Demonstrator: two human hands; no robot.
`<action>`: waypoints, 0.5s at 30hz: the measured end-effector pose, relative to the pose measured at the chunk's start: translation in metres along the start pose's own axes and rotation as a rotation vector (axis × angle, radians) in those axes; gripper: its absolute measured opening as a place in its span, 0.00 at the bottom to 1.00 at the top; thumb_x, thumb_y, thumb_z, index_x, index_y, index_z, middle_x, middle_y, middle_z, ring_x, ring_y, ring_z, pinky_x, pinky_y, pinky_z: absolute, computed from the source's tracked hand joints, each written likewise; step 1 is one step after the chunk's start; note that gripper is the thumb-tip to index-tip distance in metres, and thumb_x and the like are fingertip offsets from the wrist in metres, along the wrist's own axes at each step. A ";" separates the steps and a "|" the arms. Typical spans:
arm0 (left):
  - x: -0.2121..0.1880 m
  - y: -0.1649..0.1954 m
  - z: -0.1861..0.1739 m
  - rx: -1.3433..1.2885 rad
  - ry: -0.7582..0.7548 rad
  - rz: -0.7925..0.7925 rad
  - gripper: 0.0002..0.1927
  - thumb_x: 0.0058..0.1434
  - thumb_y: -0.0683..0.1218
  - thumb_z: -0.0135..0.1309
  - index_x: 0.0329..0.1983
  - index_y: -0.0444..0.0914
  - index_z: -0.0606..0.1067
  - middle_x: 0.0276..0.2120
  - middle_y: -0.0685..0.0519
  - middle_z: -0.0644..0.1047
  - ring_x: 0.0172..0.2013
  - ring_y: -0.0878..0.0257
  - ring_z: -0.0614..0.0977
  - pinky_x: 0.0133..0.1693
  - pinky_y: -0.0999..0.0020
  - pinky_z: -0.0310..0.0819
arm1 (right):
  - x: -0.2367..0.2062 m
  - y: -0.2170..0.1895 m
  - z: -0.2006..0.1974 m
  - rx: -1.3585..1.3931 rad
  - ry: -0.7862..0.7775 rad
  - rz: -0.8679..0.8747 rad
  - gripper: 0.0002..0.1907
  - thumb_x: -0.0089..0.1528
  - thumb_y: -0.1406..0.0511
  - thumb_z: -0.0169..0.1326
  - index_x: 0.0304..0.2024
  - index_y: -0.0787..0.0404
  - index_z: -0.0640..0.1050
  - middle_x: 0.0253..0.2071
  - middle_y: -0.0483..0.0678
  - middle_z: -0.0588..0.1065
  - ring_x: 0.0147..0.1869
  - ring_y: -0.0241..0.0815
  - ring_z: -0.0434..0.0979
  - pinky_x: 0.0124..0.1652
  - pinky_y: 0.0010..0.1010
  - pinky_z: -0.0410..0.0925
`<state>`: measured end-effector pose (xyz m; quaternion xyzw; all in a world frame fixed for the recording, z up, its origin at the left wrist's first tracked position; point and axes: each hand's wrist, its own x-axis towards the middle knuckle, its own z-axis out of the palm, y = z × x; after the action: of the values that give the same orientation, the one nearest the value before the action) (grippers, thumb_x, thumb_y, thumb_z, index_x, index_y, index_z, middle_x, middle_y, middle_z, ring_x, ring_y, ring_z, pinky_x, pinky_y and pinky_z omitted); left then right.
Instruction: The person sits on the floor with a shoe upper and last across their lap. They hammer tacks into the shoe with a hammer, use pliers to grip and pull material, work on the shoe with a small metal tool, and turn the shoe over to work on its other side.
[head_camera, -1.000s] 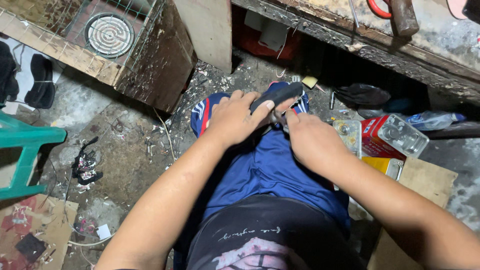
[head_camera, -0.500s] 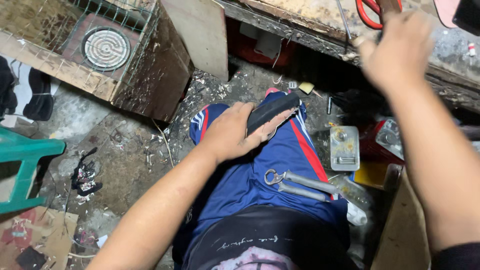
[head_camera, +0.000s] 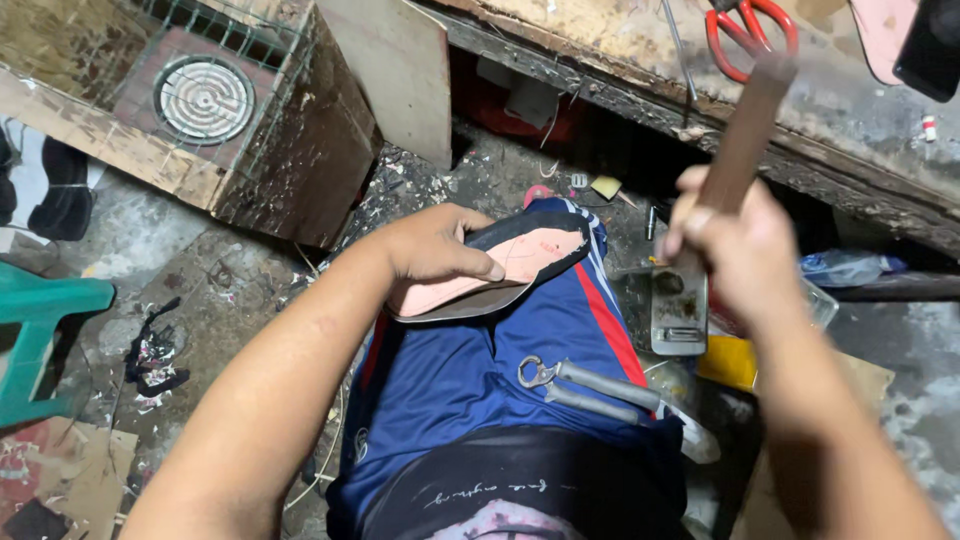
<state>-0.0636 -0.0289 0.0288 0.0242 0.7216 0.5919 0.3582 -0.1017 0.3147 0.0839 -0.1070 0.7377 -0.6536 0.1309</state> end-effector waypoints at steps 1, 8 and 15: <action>0.001 -0.001 -0.001 -0.025 -0.016 0.006 0.20 0.51 0.45 0.66 0.46 0.33 0.82 0.37 0.53 0.85 0.36 0.67 0.82 0.41 0.70 0.76 | -0.016 0.001 0.014 -0.056 0.038 0.067 0.16 0.62 0.67 0.53 0.53 0.63 0.70 0.33 0.47 0.72 0.30 0.40 0.76 0.33 0.34 0.72; 0.000 0.003 0.003 -0.029 -0.021 0.009 0.21 0.50 0.47 0.67 0.46 0.31 0.82 0.36 0.52 0.85 0.36 0.66 0.82 0.40 0.68 0.76 | -0.052 0.013 0.063 -0.655 -0.088 -0.183 0.21 0.66 0.60 0.57 0.56 0.67 0.77 0.48 0.63 0.79 0.51 0.61 0.79 0.49 0.45 0.71; -0.038 0.014 0.015 0.453 0.295 0.167 0.31 0.49 0.53 0.64 0.56 0.37 0.79 0.45 0.46 0.82 0.43 0.59 0.81 0.46 0.67 0.73 | -0.037 0.034 0.067 -0.806 -0.084 0.168 0.27 0.58 0.50 0.61 0.51 0.62 0.78 0.41 0.62 0.81 0.48 0.61 0.82 0.47 0.44 0.72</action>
<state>-0.0329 -0.0297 0.0588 0.0766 0.8755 0.4399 0.1846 -0.0442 0.2677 0.0450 -0.1159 0.9347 -0.2946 0.1615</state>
